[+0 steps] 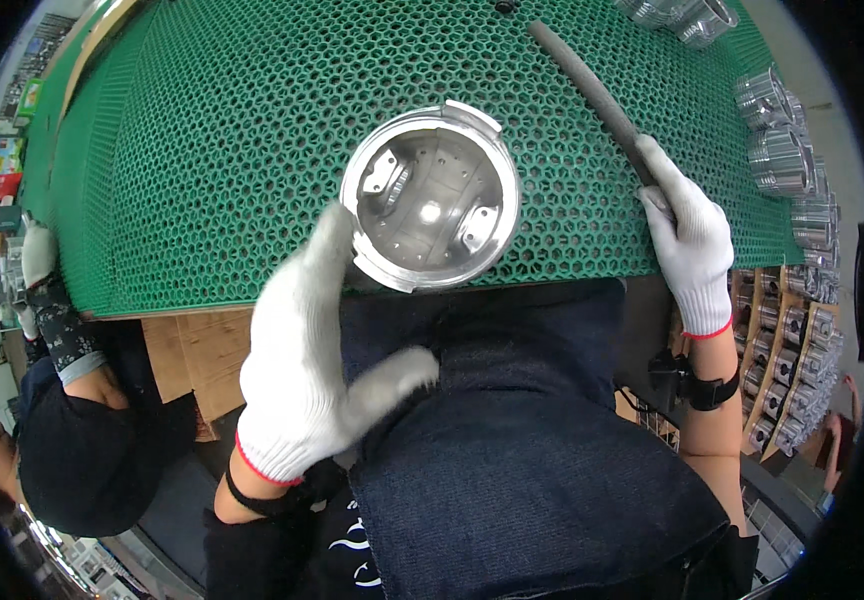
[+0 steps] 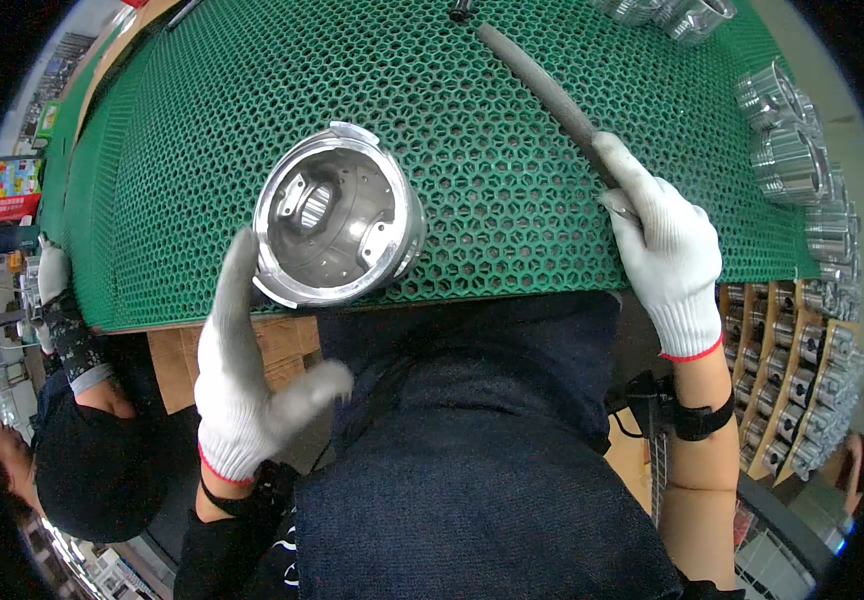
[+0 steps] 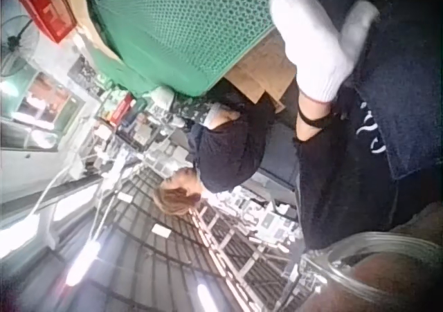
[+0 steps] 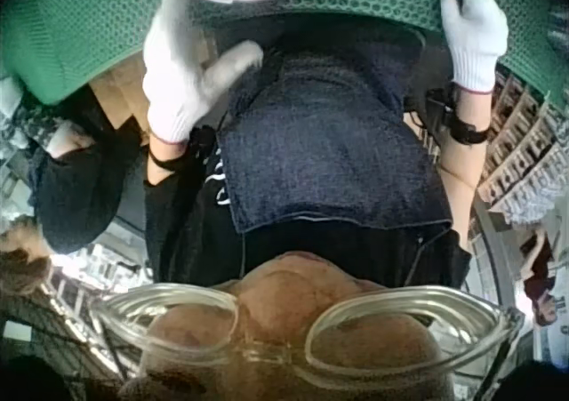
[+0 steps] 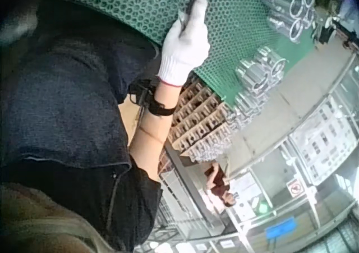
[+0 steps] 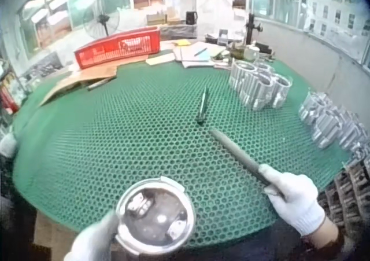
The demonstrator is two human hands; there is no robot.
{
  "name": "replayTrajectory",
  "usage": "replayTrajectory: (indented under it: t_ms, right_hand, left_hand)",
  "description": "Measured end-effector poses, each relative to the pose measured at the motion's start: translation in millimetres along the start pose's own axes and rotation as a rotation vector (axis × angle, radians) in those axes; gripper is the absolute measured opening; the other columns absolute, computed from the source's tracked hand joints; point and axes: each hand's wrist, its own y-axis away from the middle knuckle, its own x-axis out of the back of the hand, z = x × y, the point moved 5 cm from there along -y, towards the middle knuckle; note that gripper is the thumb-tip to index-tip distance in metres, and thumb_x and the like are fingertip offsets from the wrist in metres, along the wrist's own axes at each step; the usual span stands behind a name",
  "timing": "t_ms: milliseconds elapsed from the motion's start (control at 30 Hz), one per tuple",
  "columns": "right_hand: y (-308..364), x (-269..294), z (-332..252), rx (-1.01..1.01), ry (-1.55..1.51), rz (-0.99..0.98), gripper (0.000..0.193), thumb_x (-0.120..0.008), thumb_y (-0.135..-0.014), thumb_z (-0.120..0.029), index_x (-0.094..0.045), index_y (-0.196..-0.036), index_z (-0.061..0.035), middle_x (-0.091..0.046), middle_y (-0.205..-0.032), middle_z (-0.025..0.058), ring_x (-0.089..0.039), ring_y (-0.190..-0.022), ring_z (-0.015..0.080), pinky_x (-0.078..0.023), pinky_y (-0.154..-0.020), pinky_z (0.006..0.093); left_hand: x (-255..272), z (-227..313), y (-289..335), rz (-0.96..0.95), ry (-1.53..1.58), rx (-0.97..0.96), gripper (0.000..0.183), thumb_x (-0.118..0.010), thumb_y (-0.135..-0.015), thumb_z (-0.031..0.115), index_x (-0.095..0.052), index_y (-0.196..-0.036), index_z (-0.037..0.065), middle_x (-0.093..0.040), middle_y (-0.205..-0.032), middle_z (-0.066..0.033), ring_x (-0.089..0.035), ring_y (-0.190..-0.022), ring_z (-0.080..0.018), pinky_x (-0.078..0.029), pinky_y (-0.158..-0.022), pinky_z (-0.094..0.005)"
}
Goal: Manually filing the inner edges of metal pistons at a workstation to deburr or smooth them.
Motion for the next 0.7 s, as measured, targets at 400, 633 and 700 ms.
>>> replayTrajectory:
  t_ms: [400,633,700]
  right_hand:
    - [4.9,10.6,-8.5,0.044,0.28,0.06,0.047,-0.069,-0.081,-0.028,-0.06,-0.127,-0.0251,-0.068,-0.082,0.007,-0.066,-0.07,0.0269,-0.055,-0.063,0.038]
    - [7.7,71.8,29.7,-0.1,0.316,0.089,0.035,-0.062,-0.086,-0.032,-0.06,-0.121,-0.0261,-0.059,-0.09,0.0082,-0.064,-0.073,0.0295,-0.053,-0.063,0.0393]
    - [17.5,124.5,63.4,-0.218,0.393,0.25,0.033,-0.058,-0.089,-0.033,-0.061,-0.12,-0.0244,-0.06,-0.096,0.0088,-0.064,-0.083,0.0305,-0.054,-0.072,0.04]
  left_hand:
    - [15.0,29.0,-42.5,-0.057,0.157,-0.171,0.026,-0.076,-0.071,0.011,-0.063,-0.093,0.004,-0.064,-0.1,-0.0174,-0.066,-0.077,-0.0268,-0.053,-0.066,-0.035]
    - [58.3,-94.0,-24.8,0.305,0.406,0.377,0.051,-0.068,-0.079,-0.006,-0.049,-0.126,-0.002,-0.056,-0.116,-0.0085,-0.057,-0.102,-0.0188,-0.049,-0.088,-0.0319]
    - [88.6,-183.8,-25.5,0.413,0.114,0.294,0.044,-0.059,-0.088,-0.005,-0.047,-0.13,-0.001,-0.055,-0.122,-0.0142,-0.055,-0.109,-0.0201,-0.047,-0.096,-0.0349]
